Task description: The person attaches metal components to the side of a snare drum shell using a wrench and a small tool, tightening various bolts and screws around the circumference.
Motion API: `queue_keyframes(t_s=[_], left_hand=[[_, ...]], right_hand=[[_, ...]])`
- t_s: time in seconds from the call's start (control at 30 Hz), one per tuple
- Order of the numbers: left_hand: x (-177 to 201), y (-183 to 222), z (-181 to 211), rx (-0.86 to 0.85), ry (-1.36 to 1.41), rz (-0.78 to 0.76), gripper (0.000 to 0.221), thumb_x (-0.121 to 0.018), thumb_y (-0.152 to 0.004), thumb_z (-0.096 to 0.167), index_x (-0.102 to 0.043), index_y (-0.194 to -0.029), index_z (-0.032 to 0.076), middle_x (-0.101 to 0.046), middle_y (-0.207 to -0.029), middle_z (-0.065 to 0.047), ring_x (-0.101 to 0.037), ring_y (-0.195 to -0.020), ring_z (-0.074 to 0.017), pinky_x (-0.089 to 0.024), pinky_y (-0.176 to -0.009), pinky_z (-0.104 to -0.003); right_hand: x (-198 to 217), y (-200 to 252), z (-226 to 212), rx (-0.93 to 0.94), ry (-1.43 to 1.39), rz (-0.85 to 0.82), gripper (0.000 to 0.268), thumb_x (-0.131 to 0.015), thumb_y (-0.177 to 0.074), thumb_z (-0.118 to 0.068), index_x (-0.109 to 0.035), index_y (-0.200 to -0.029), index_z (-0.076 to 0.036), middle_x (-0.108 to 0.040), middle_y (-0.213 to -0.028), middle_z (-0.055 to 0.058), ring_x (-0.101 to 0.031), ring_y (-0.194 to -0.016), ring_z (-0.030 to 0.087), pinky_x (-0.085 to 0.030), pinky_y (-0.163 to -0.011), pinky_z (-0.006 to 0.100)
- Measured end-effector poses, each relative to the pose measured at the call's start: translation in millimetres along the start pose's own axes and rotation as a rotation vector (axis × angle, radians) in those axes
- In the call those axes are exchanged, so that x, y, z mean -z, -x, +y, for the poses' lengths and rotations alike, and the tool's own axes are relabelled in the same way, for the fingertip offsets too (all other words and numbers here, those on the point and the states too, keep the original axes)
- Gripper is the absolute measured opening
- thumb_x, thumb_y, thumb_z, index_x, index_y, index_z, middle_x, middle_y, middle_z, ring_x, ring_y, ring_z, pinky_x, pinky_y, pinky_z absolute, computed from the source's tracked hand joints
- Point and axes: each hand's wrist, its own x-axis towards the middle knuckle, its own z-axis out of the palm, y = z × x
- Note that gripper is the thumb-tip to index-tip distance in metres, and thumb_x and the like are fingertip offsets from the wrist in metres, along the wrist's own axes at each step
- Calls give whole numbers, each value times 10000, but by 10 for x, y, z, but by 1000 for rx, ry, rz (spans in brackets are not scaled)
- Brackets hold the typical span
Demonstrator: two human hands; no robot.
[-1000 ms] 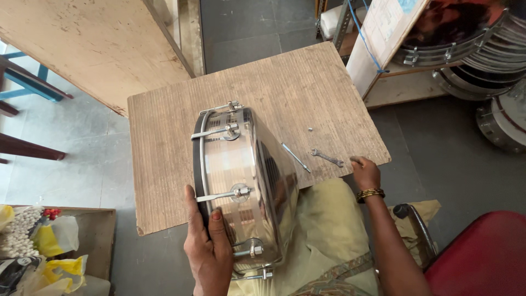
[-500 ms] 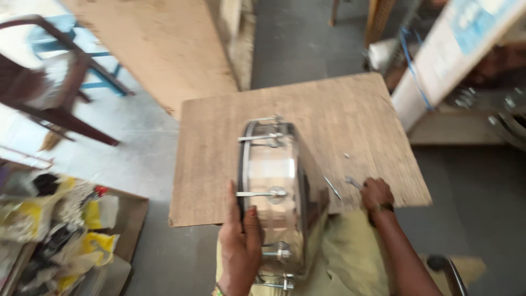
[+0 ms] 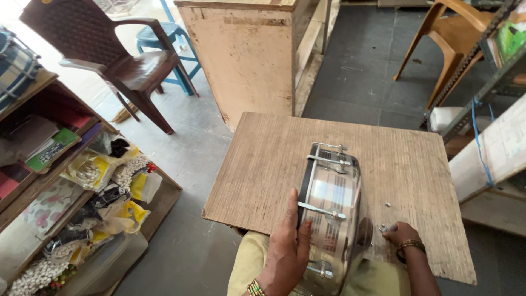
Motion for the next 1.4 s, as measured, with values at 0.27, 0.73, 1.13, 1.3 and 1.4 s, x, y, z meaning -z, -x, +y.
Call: queue_keyframes(t_s=[0.27,0.73,1.13,1.3,1.4], left_hand=[[-1,35,-39,-145,42,35,648,-513,-1038,94,-219,-1603,-27,-629,-1316,-319,-647,-1164,-456,-516,-951,-454],[65,238,28,-290,105,59,710,-489,-1048,37,-114,-1649,-17,-355,-1604,-385,-442,-1434,-530,-399,-1148,-482],[151,220,10,-187,207,12,722,-457,-1018,32,-100,-1645,55,-406,-1621,-266,-581,-1298,-438,-513,-985,-428],[113,205,-59,-284,166,65,709,-485,-1043,26,-115,-1648,47,-410,-1607,-273,-577,-1343,-434,-510,-1014,-426],[102,221,-97,-233,179,46,721,-489,-1028,22,-117,-1645,38,-444,-1585,-259,-585,-1328,-421,-509,-1013,-419]], right_hand=[[34,116,-93,16,207,-18,367,-812,-829,-403,-704,-1074,-151,-794,-1143,81,-711,-1091,260,-463,-947,450],[121,778,221,352,-786,526,316,-629,-1062,-184,-589,-1189,102,-689,-1043,306,-701,-861,313,-594,-689,453],[1017,3206,-874,838,-1163,700,150,-502,-1167,-1,-470,-1312,20,-628,-999,166,-665,-839,175,-535,-600,293],[957,3656,-1385,992,-1159,685,166,-524,-1161,-58,-412,-1281,-30,-646,-956,168,-582,-660,128,-516,-596,247],[813,3656,-1510,1081,-1082,758,199,-535,-1168,-107,-374,-1269,-50,-637,-1003,159,-595,-731,123,-535,-621,236]])
